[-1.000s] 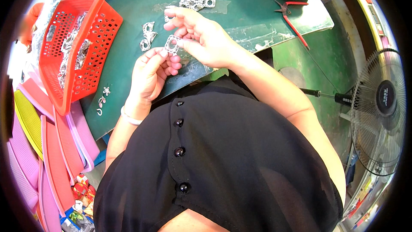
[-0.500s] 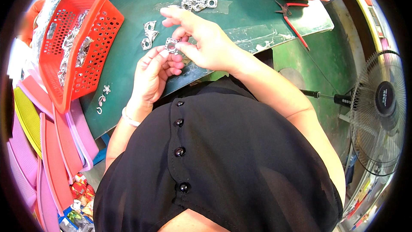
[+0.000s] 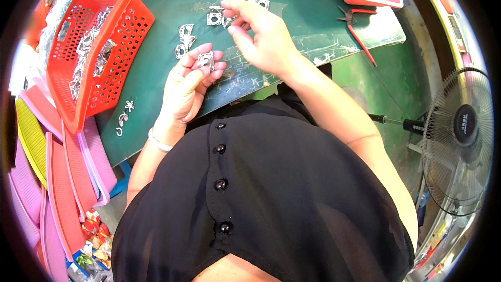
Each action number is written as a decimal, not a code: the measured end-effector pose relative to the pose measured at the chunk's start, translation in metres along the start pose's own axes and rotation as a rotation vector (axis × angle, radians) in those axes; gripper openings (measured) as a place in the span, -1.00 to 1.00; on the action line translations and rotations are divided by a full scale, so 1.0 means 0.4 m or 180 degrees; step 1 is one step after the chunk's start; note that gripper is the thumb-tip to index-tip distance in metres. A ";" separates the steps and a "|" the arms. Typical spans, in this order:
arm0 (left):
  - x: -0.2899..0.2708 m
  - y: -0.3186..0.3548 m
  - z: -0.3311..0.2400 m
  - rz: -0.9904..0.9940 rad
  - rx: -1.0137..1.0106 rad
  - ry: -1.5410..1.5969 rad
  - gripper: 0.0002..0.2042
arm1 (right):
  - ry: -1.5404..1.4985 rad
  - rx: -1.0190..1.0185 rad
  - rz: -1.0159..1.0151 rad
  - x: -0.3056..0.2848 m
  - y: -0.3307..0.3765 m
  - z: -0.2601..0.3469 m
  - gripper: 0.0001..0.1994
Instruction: The person repeatedly picks up small silver metal components from a red basket and the table, then joins two pieces together by hand. The assembled units are placed on the green work surface. The person continues this one-at-a-time assembly throughout the clip.
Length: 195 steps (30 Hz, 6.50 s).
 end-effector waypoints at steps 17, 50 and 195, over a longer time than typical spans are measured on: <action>-0.038 0.007 -0.007 -0.0308 -0.0372 -0.0218 -0.79 | 0.1679 0.0234 0.1040 0.041 -0.052 -0.092 -0.68; 0.001 0.003 -0.027 -0.0304 -0.0257 0.0063 -0.87 | -0.1733 0.0537 0.0740 0.053 0.031 0.001 -0.35; -0.148 0.031 -0.072 -0.0250 -0.0344 -0.0541 -0.76 | -0.1520 0.2893 0.0790 0.244 -0.845 -0.393 -0.75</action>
Point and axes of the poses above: each hand's wrist, its own y-axis away from the middle knuckle, its own x-axis out of the palm, z = x × y, the point moved 4 cm from there along -y, towards the middle knuckle, and after that the axes turned 6 degrees about -y, right-handed, at the moved point
